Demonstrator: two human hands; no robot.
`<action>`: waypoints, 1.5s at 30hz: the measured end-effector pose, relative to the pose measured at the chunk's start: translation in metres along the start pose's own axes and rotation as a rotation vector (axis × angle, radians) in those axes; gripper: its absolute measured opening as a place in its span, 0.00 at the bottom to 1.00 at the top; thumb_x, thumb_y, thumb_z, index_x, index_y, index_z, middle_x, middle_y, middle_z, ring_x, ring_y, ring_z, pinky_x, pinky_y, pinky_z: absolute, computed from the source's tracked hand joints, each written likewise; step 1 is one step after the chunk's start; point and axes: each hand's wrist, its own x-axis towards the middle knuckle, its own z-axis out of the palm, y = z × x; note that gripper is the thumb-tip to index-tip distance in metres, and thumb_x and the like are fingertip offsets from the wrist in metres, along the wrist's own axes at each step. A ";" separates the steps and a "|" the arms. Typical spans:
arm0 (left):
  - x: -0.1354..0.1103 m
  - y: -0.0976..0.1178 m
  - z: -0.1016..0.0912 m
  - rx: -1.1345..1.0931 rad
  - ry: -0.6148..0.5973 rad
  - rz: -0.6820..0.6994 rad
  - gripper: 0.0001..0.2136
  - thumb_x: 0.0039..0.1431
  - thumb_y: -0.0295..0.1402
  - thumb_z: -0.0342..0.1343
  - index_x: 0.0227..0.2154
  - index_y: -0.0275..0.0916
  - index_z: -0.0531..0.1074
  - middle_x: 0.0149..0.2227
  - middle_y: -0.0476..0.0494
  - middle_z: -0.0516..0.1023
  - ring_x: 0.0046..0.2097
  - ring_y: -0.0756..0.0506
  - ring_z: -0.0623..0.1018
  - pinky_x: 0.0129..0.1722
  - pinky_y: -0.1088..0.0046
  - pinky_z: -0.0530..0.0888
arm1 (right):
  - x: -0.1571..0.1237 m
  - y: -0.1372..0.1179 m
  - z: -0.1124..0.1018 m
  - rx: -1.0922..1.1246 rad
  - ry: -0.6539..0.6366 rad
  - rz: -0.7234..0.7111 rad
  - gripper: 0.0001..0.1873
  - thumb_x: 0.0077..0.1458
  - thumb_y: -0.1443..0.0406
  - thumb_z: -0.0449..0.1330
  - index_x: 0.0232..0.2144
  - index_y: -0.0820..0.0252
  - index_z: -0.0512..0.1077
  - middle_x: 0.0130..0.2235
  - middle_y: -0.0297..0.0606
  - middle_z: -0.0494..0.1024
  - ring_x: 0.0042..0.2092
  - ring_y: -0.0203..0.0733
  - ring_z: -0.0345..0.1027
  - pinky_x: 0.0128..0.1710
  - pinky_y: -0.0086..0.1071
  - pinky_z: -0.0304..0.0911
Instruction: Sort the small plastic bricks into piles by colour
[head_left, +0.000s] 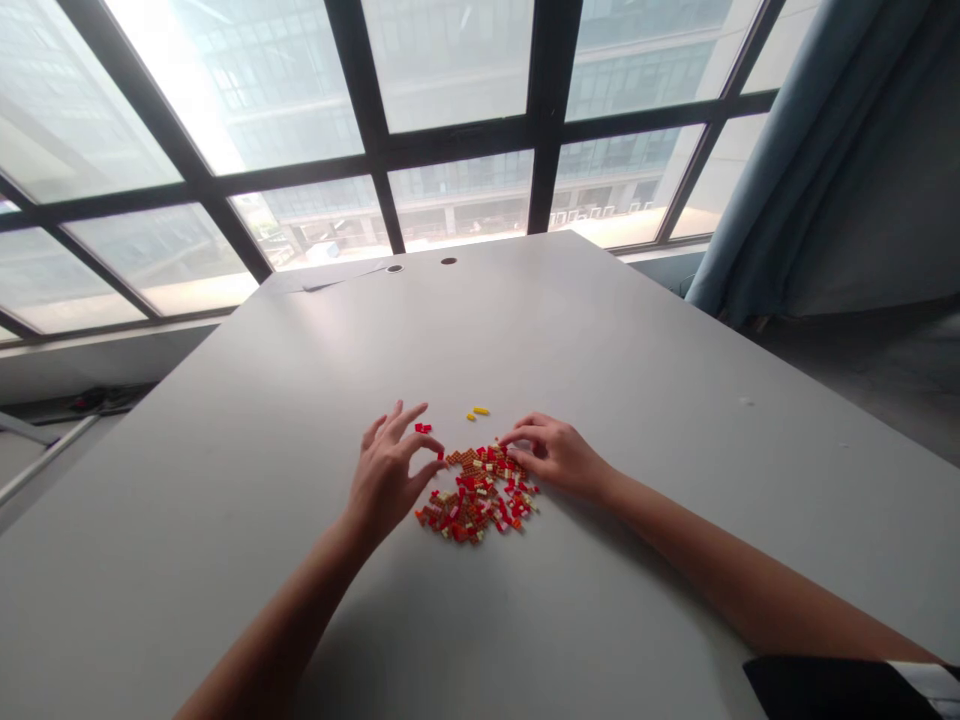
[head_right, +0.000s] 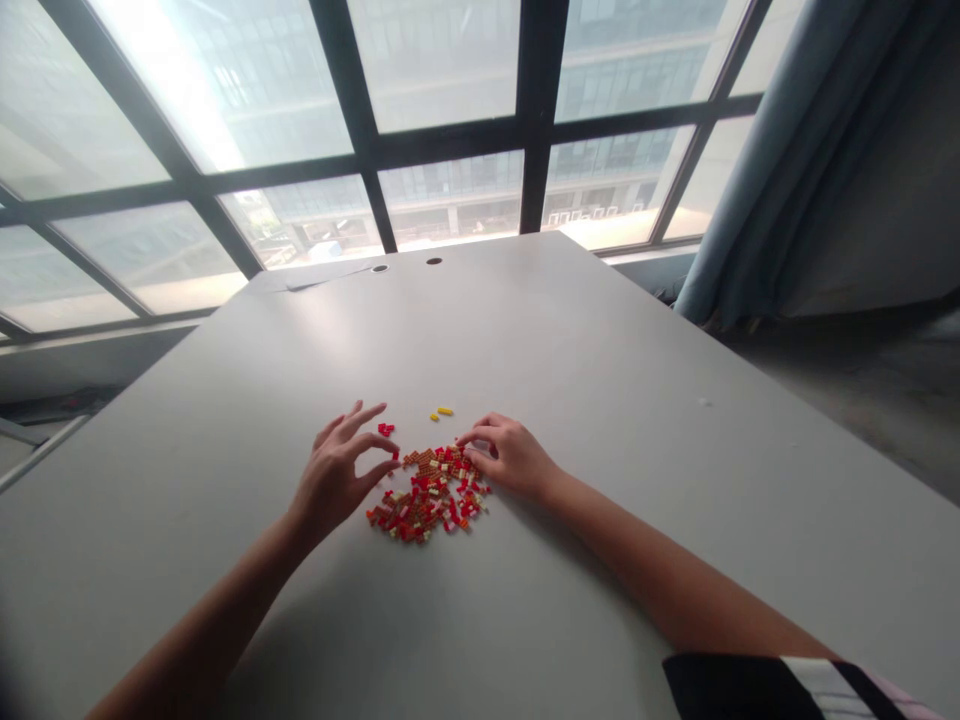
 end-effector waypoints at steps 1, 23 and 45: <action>0.002 -0.005 0.000 0.015 0.066 -0.019 0.04 0.55 0.35 0.60 0.32 0.42 0.75 0.58 0.40 0.67 0.63 0.34 0.60 0.59 0.50 0.59 | 0.000 0.000 0.000 0.002 0.004 0.001 0.10 0.53 0.66 0.58 0.36 0.58 0.78 0.38 0.40 0.74 0.27 0.32 0.62 0.31 0.30 0.63; 0.000 0.015 0.001 -0.098 -0.216 0.006 0.03 0.49 0.32 0.65 0.29 0.46 0.79 0.60 0.43 0.65 0.64 0.32 0.56 0.58 0.44 0.58 | -0.002 0.000 0.001 0.037 0.002 0.032 0.10 0.53 0.66 0.58 0.36 0.58 0.78 0.38 0.39 0.74 0.27 0.33 0.64 0.31 0.31 0.64; 0.007 -0.047 0.006 0.084 0.116 -0.256 0.06 0.53 0.31 0.60 0.35 0.40 0.76 0.56 0.34 0.69 0.59 0.31 0.66 0.52 0.47 0.67 | -0.003 0.001 0.002 0.020 0.011 0.021 0.10 0.53 0.66 0.57 0.36 0.58 0.78 0.39 0.40 0.74 0.27 0.32 0.64 0.31 0.31 0.64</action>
